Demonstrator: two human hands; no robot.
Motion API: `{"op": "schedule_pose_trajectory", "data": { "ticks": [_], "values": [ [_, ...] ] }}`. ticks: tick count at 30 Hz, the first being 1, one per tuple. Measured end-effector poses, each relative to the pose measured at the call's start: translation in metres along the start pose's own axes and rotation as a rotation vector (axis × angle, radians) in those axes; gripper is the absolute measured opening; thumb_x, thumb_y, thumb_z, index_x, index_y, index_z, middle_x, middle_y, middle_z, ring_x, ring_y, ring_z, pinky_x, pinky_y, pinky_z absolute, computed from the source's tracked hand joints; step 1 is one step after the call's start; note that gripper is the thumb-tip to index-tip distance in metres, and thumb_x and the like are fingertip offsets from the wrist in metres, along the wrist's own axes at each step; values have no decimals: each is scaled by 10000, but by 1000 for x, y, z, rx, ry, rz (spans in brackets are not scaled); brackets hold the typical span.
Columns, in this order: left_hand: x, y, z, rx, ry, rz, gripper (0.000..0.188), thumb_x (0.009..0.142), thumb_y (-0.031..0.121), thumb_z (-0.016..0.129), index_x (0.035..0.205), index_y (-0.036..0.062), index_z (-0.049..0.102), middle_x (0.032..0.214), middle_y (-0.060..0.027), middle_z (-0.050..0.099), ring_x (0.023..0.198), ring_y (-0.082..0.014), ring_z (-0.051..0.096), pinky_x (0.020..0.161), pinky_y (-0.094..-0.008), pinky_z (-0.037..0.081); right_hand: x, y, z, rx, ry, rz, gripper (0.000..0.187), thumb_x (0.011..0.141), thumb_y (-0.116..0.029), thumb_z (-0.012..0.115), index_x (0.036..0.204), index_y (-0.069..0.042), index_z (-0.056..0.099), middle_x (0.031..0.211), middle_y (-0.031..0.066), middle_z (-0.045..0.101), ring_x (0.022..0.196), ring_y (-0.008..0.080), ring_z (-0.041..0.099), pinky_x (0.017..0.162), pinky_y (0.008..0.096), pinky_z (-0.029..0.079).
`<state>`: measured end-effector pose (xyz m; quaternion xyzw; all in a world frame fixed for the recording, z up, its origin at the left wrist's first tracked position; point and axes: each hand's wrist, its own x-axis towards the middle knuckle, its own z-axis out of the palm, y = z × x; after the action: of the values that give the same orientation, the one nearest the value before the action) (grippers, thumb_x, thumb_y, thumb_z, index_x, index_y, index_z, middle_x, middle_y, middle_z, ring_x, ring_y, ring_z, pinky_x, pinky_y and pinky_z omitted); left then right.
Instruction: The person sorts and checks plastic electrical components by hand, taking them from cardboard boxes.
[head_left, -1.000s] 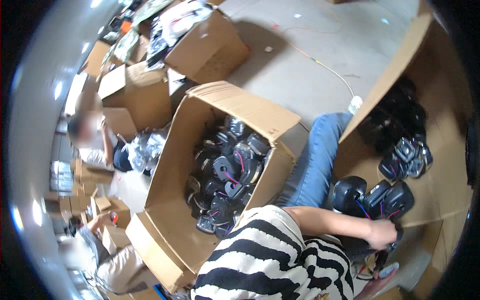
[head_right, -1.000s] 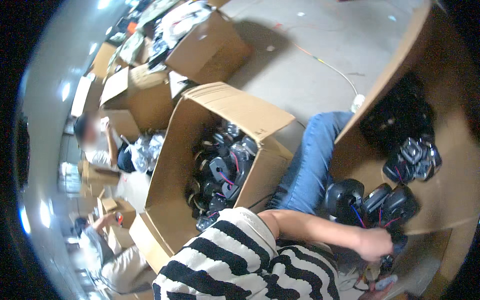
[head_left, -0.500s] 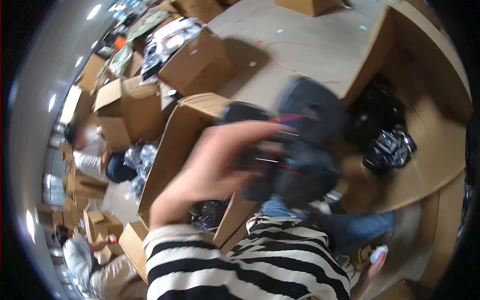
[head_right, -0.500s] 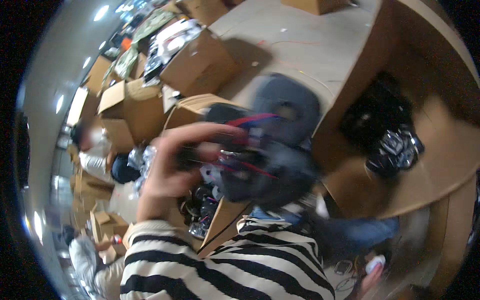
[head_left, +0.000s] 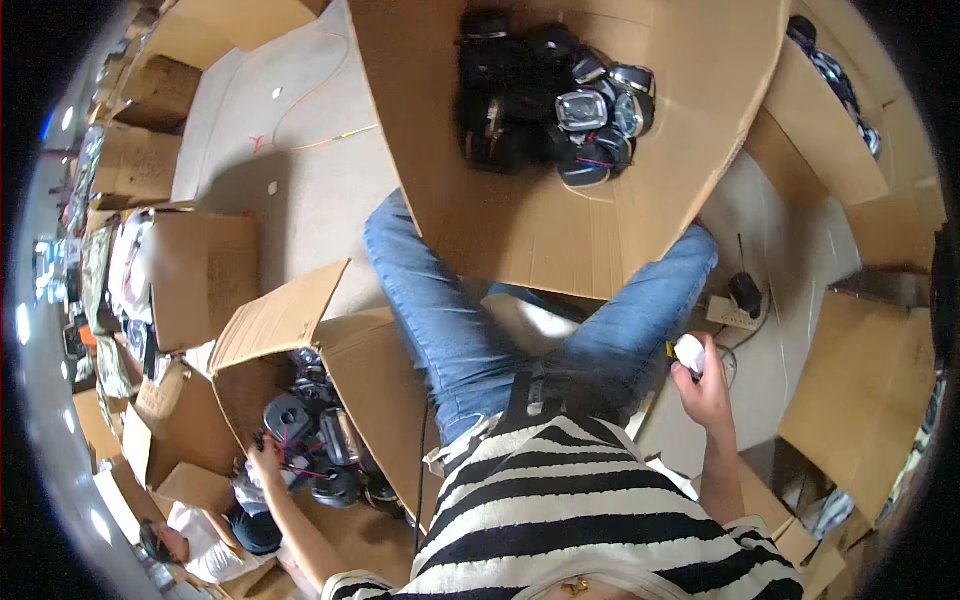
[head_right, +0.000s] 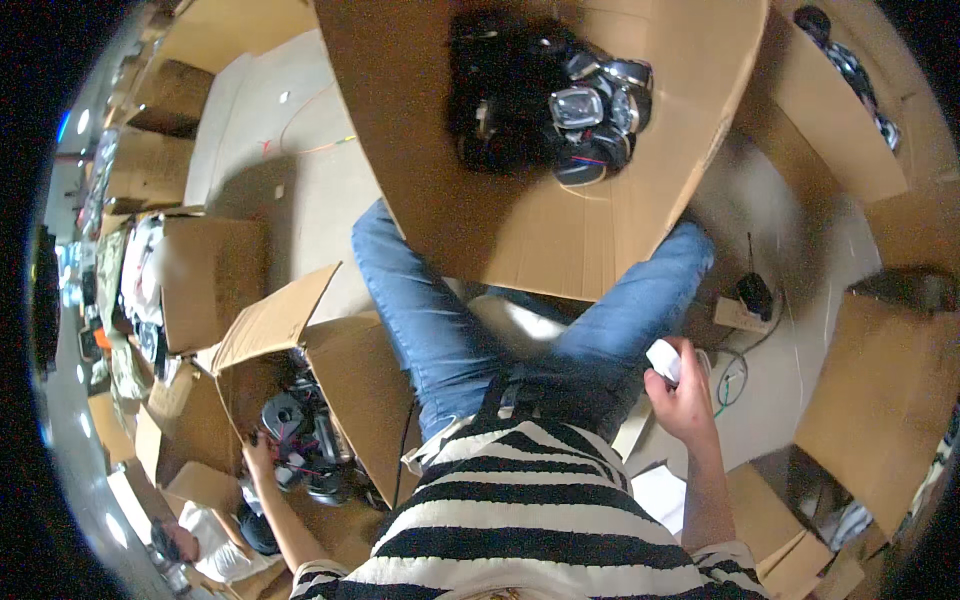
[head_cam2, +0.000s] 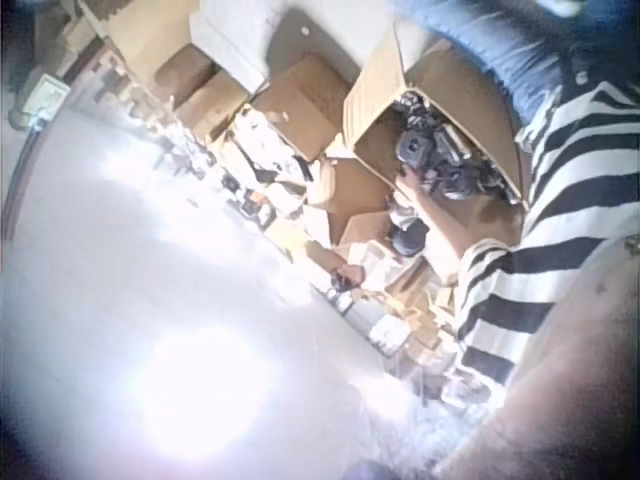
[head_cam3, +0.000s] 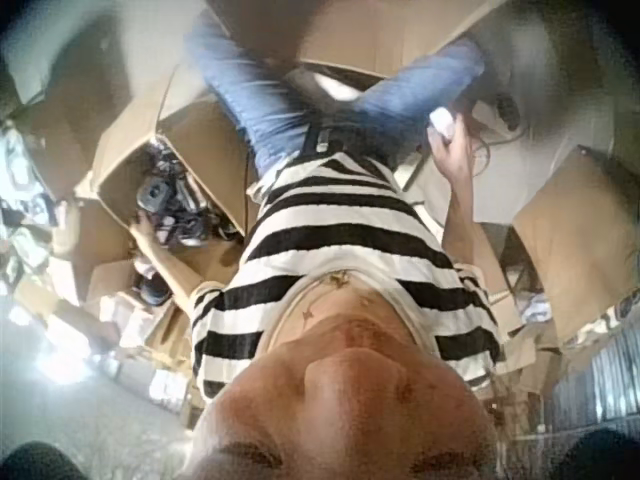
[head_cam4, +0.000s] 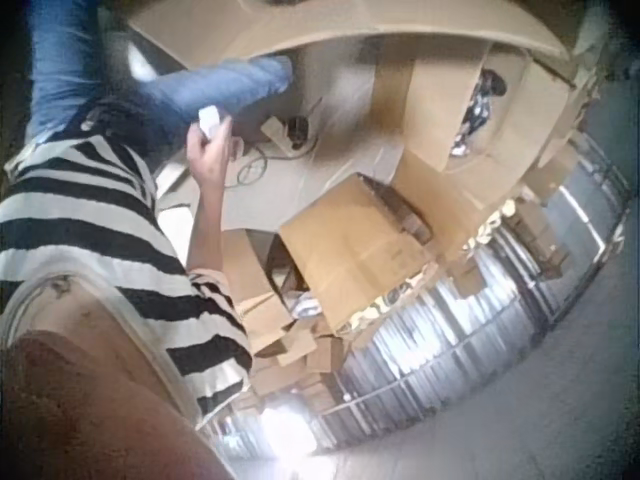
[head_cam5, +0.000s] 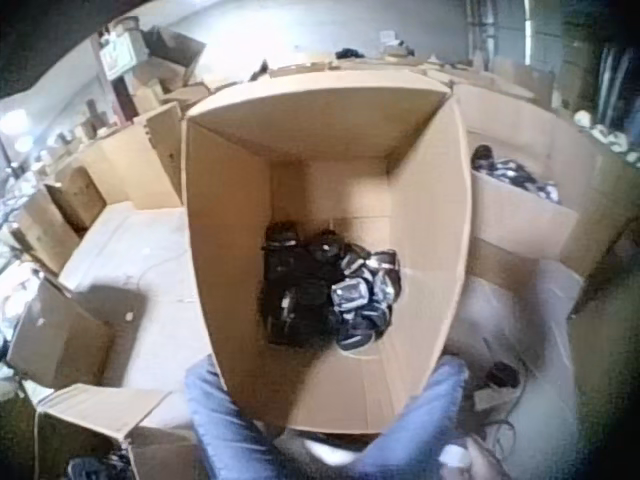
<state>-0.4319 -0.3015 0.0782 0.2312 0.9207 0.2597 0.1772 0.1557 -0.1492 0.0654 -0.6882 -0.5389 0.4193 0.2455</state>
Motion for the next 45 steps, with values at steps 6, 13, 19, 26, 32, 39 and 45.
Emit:
{"op": "schedule_pose_trajectory", "data": {
  "ticks": [6,13,19,26,32,39,45],
  "values": [
    [-1,-20,20,926,-230,271,464,612,242,580,970,-18,442,864,-180,499,824,-313,482,719,-342,384,9,1,8,4,-42,190,339,628,-44,484,948,2,380,764,150,513,695,228,524,596,301,410],
    [-36,267,195,433,-646,757,236,641,26,532,876,43,520,799,-117,535,767,-264,524,620,-323,426,25,10,12,-74,-26,344,354,641,-63,516,958,-2,372,780,174,516,741,261,531,629,309,415],
    [-103,360,493,299,-805,1480,180,660,155,515,806,49,512,763,-125,525,713,-251,520,594,-333,435,30,29,-10,163,41,500,330,660,-43,508,954,5,366,768,168,518,703,250,529,602,318,417],
    [-132,350,693,426,-804,1278,331,660,82,470,963,-24,391,1019,-151,390,849,-266,488,691,-337,428,44,52,-12,72,26,716,348,670,-20,481,992,-12,349,779,164,516,701,261,528,615,320,423],
    [-128,337,726,757,-1010,1061,285,680,117,476,934,-5,429,969,-133,432,820,-238,511,653,-319,441,72,44,-17,214,45,841,359,659,45,466,996,6,348,790,125,509,716,169,542,595,259,429],
    [-118,329,626,257,-1429,882,230,724,234,498,797,29,574,651,-100,568,607,-221,552,525,-293,422,77,41,-10,263,46,744,282,666,40,471,922,-30,375,725,24,461,637,80,461,547,192,383],
    [-156,335,502,-198,-1822,250,168,758,142,474,816,1,545,595,-11,469,553,-53,407,508,-203,352,72,32,-16,207,-21,649,312,627,7,509,913,-18,387,736,38,469,672,99,453,580,227,383]
  ]
}}
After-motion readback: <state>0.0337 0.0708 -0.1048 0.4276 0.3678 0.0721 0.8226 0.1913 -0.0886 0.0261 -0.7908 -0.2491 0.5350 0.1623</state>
